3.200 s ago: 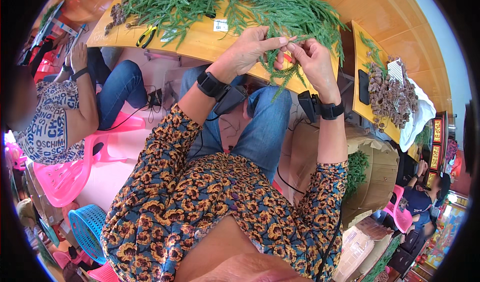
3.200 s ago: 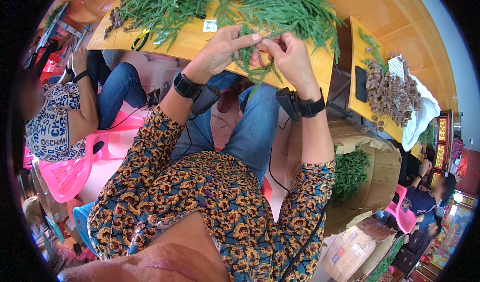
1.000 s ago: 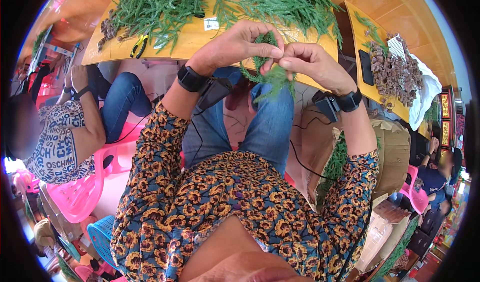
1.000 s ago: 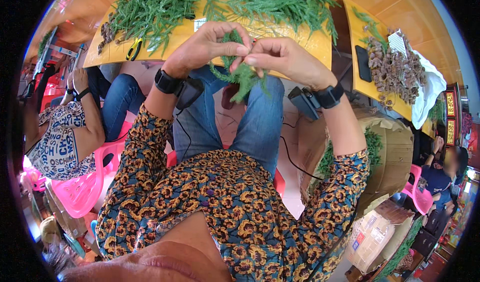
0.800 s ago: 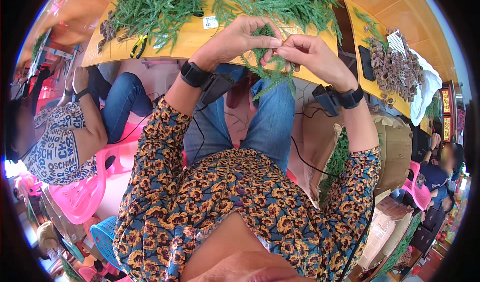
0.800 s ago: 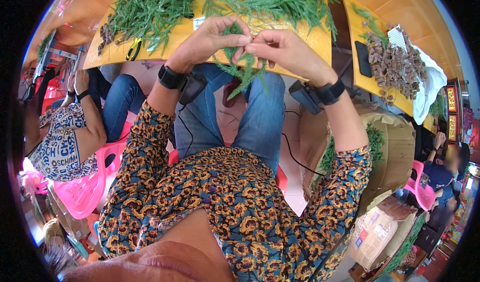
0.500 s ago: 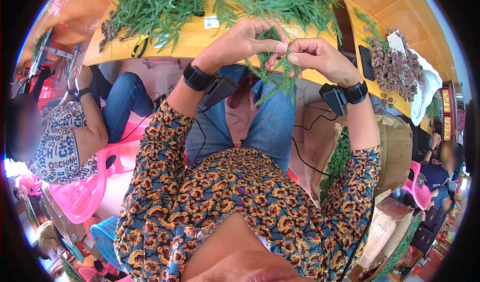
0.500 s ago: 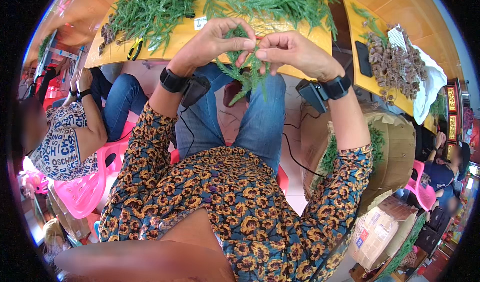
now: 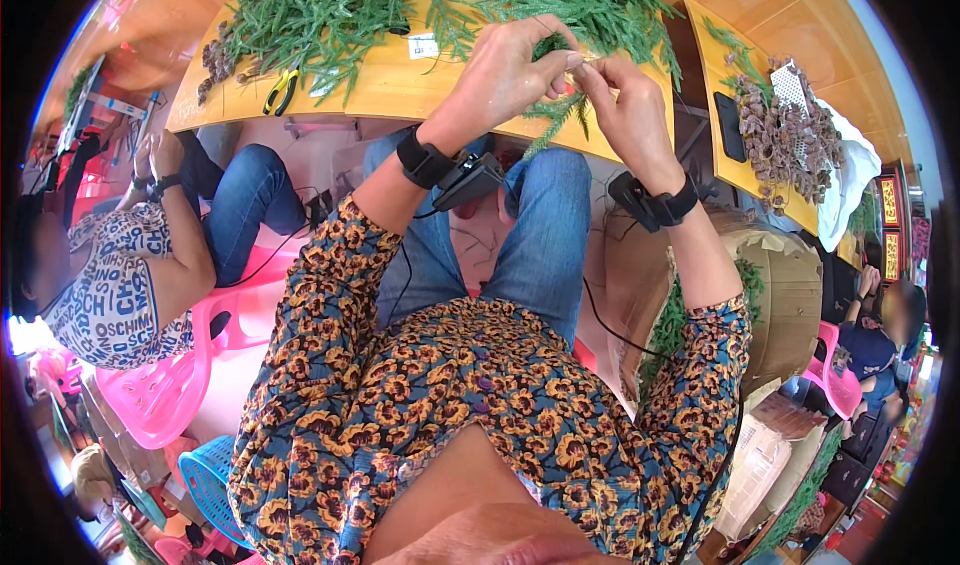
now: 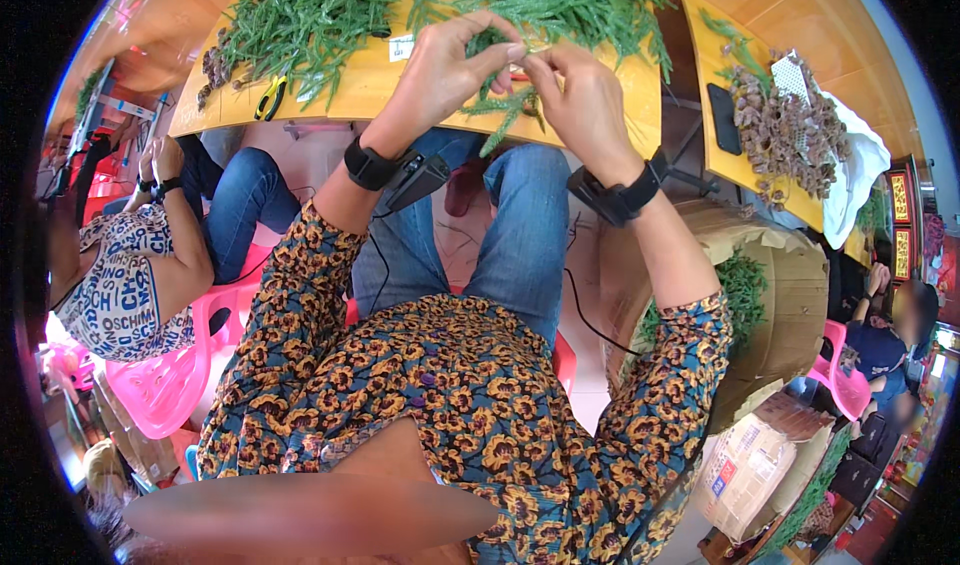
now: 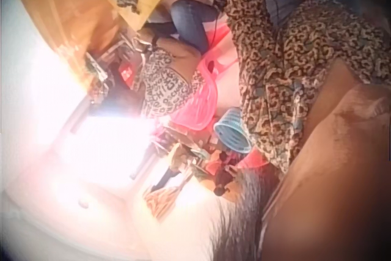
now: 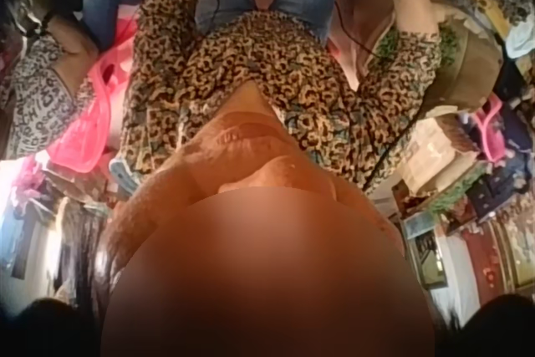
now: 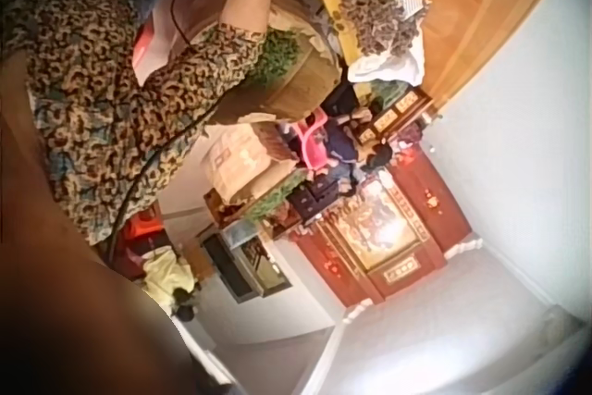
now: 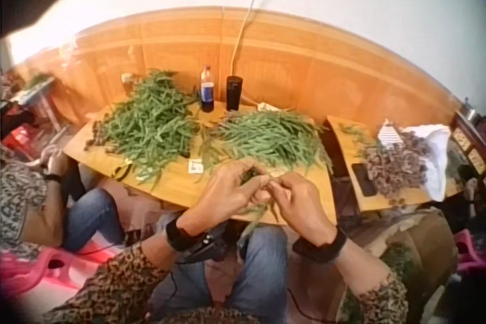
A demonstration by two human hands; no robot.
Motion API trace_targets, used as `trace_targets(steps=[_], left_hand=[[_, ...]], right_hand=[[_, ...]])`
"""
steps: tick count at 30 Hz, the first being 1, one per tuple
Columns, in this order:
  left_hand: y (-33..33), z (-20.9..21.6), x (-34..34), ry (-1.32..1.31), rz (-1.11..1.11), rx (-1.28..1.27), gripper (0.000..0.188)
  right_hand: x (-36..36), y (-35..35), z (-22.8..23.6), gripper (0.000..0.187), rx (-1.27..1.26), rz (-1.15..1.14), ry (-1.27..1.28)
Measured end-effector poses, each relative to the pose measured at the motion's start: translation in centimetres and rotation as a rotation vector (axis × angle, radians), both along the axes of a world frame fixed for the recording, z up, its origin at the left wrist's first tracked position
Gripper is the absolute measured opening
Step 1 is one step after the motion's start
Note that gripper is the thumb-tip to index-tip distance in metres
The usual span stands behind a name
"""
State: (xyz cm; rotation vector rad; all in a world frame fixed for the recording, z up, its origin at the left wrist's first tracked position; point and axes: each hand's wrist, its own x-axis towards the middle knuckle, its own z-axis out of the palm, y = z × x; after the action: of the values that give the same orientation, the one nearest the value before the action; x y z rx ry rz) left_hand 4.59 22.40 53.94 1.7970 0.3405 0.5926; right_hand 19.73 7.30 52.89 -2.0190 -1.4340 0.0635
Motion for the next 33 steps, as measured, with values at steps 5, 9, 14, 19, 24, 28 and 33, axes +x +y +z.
trace_targets(steps=[5, 9, 14, 19, 24, 28, 33], left_hand=[[-0.5, -1.0, 0.7, -0.212, 0.032, 0.104, 0.011], [-1.2, -1.8, 1.1, -0.288, 0.042, 0.177, 0.009], [-1.6, -2.5, 2.1, -0.336, 0.022, -0.262, 0.011], [-0.8, -2.2, 1.5, -0.424, -0.143, -0.842, 0.011], [-1.1, -1.6, 1.0, -0.401, -0.017, -0.562, 0.011], [-1.1, -1.6, 1.3, -0.399, 0.044, -0.428, 0.012], [-0.1, -1.8, 1.2, -0.45, -0.069, -0.543, 0.014]], right_hand=[[0.8, -0.1, 0.2, 0.019, 0.106, -0.03, 1.186], [0.9, -0.5, 0.7, 0.02, 0.142, -0.025, 1.541], [1.8, 0.3, -0.6, 0.014, 0.293, 0.167, 1.372], [-1.0, 1.0, 0.8, 0.01, 0.574, -0.013, -0.129], [-1.0, 0.7, 0.5, 0.016, 0.417, -0.069, 0.687], [-0.5, 2.0, 1.3, 0.017, 0.538, -0.019, -0.034], [-1.0, 1.0, 2.2, 0.015, 0.445, 0.032, 0.294]])
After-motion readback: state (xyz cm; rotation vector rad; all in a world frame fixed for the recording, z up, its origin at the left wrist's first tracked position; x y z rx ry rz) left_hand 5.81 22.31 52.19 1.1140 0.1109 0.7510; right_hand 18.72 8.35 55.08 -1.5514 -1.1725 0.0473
